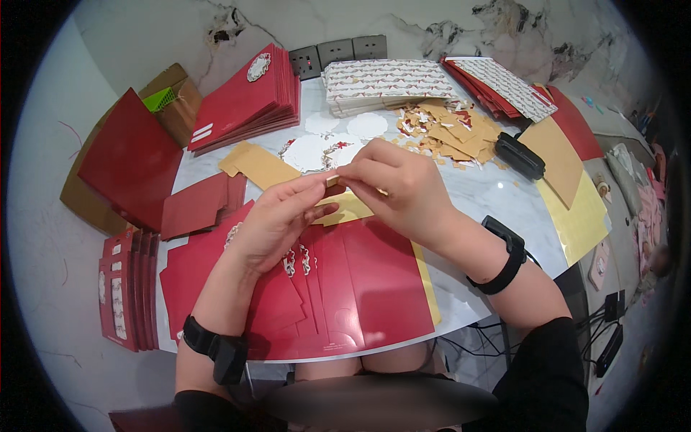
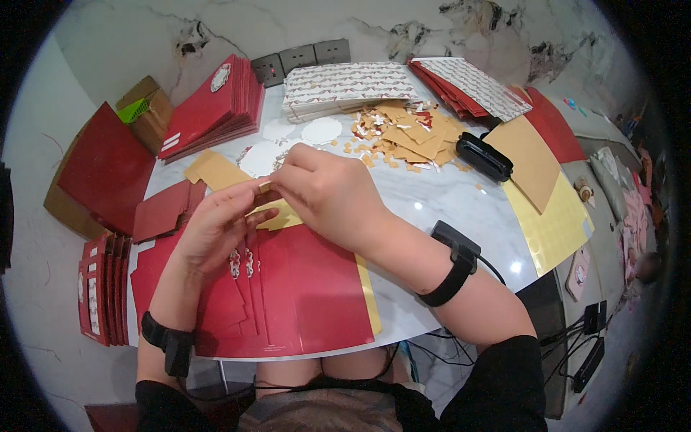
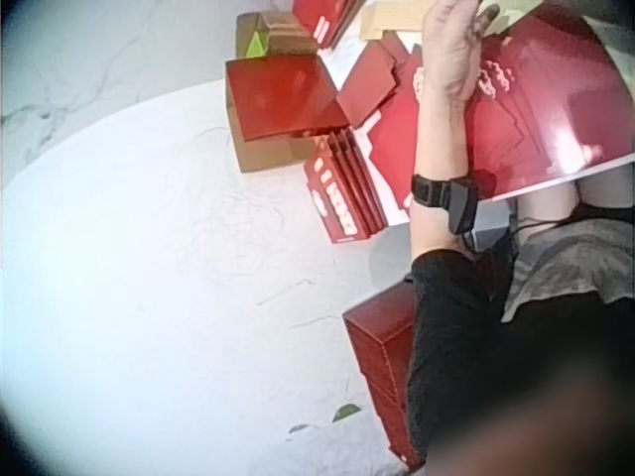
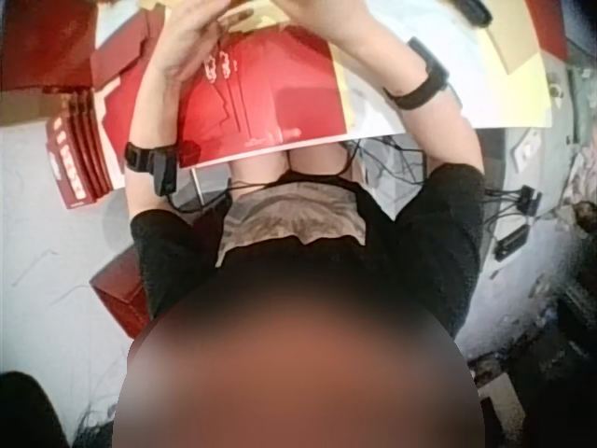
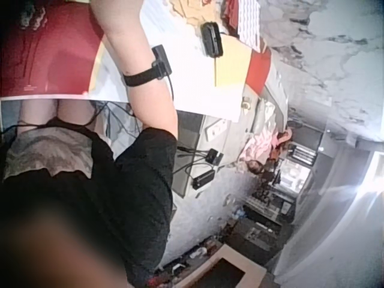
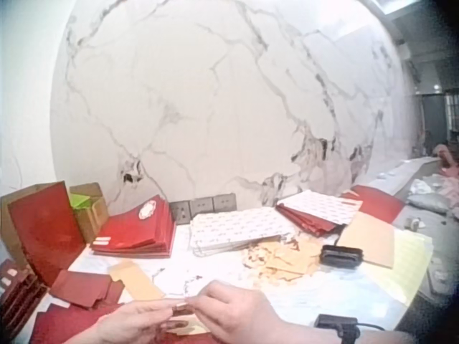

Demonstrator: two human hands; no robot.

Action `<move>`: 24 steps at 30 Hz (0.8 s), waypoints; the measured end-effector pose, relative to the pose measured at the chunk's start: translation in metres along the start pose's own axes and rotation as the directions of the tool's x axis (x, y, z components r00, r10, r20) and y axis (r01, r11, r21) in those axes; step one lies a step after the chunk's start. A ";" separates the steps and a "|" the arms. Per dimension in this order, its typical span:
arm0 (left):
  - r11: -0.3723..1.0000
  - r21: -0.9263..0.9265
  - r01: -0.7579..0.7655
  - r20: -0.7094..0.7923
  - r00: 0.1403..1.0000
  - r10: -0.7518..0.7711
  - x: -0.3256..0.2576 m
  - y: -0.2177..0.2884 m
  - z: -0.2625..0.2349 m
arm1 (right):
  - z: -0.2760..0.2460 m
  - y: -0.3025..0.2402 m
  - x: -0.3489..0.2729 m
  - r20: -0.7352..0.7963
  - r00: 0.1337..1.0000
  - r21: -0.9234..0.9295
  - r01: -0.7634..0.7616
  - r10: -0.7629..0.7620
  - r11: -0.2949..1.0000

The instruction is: Assembling greeting cards with decorative elements and adhesive dots.

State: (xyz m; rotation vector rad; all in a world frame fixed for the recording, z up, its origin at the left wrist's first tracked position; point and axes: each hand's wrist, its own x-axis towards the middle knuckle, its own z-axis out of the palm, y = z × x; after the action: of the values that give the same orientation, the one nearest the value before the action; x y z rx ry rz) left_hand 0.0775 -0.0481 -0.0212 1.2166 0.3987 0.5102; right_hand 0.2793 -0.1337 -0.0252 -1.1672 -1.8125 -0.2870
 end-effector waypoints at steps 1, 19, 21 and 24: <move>1.000 -0.001 0.000 -0.002 1.000 0.000 0.000 -0.002 0.001 | 0.000 -0.001 0.000 0.001 1.000 0.002 0.000 0.000 1.000; 0.585 0.787 -0.197 0.117 0.978 0.171 -0.003 -0.011 0.005 | -0.035 0.007 0.003 0.823 0.327 0.026 -0.839 0.464 0.544; 0.545 0.809 -0.221 0.164 0.975 0.152 -0.002 -0.011 0.010 | -0.037 0.008 0.000 0.838 0.307 0.044 -0.862 0.451 0.505; 0.488 0.842 -0.229 0.187 0.973 0.135 -0.002 -0.012 0.010 | -0.035 0.005 0.002 0.847 0.304 0.011 -0.831 0.437 0.556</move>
State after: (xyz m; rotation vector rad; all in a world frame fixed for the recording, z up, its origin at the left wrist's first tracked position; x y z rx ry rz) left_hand 0.0833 -0.0595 -0.0294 2.2976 0.4579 0.4268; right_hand 0.3030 -0.1519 -0.0060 -1.7061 -1.6739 1.3189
